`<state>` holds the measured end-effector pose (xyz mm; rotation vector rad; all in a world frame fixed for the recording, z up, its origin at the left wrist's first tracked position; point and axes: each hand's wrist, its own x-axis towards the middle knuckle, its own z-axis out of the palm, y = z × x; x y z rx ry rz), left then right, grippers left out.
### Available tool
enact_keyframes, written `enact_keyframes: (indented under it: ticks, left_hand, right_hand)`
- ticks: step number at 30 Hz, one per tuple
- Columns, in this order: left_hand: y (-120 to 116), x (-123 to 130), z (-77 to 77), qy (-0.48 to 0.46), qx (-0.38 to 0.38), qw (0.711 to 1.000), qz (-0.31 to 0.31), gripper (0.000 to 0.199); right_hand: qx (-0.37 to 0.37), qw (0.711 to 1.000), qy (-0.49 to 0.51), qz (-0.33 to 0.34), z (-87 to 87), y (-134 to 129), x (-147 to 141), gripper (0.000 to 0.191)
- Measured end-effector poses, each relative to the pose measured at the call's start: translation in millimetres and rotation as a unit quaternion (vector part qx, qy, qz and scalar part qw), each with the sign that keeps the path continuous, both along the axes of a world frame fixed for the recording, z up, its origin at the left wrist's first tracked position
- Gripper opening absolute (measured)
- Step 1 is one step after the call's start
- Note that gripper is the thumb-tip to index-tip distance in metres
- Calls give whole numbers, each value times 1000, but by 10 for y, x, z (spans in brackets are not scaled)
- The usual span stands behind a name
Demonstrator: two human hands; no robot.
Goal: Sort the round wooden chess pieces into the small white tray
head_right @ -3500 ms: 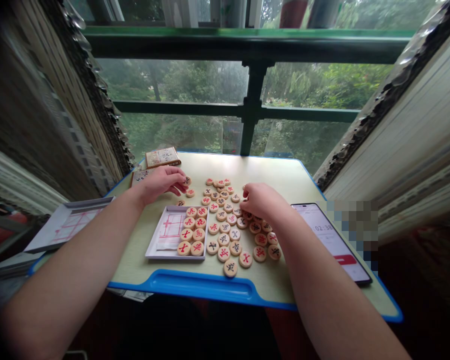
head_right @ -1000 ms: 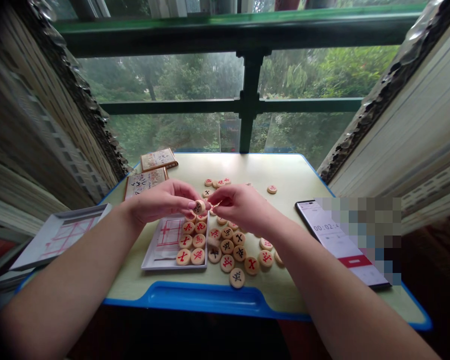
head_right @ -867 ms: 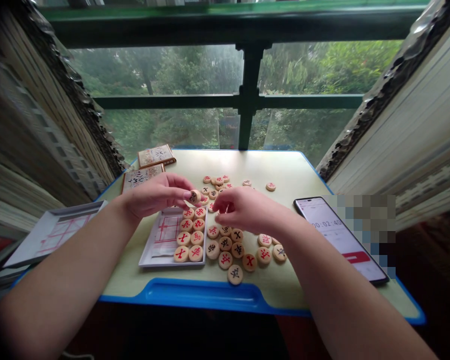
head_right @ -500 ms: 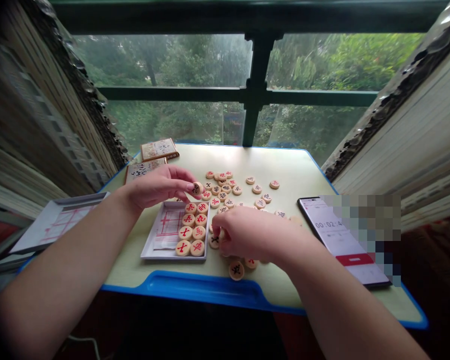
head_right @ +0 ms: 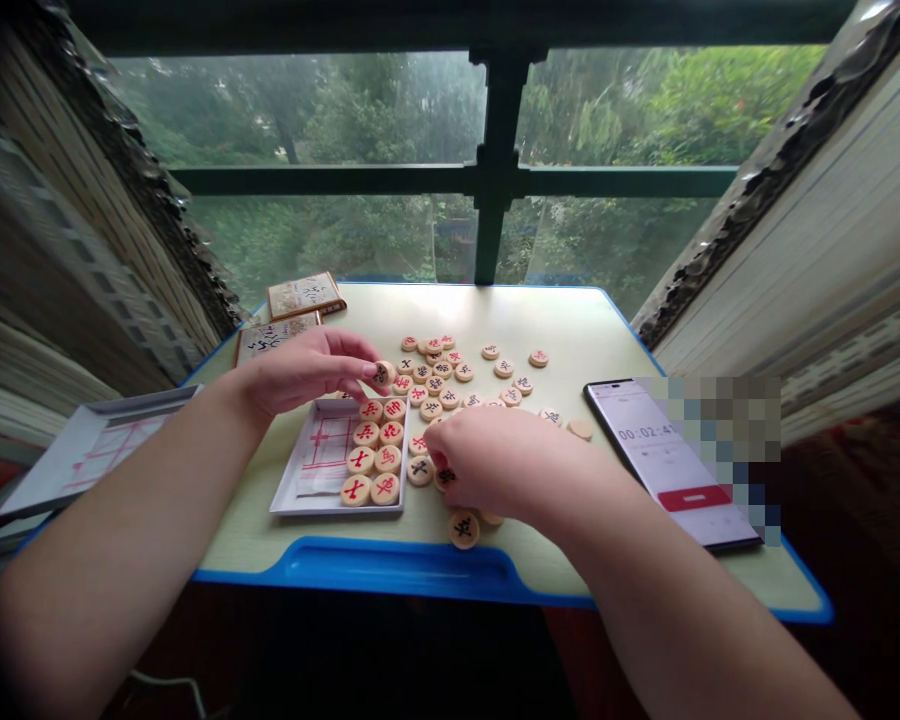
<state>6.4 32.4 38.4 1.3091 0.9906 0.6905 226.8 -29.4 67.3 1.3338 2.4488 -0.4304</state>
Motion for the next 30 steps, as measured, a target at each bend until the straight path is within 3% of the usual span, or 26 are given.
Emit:
enact_keyframes:
  ticks: [2, 7, 11, 15, 24, 27, 30]
  left_hand:
    - [-2, 10, 0, 14, -3, 1000, -1, 22]
    - [-7, 23, -9, 26, -3, 1000, 2, 23]
    - [-7, 19, -14, 24, -1, 1000, 9, 24]
    - [0, 11, -24, 28, -5, 1000, 4, 24]
    - [17, -5, -43, 26, -4, 1000, -8, 21]
    - [15, -13, -34, 20, 0, 1000, -12, 19]
    - [0, -9, -16, 38, 8, 999, -24, 17]
  right_hand:
    - [4, 1000, -11, -1, -7, -17, -19, 10]
    - [-12, 1000, 2, 19, -23, -13, 38, 27]
    - [9, 1000, -7, -3, -42, -12, 27, 23]
    - [-7, 1000, -13, 16, -42, 20, -16, 19]
    - [-63, 998, 12, 8, 48, 67, 72, 44]
    - [-26, 999, 33, -27, 97, 146, 184, 44]
    - [63, 989, -15, -132, 91, 275, 310, 38]
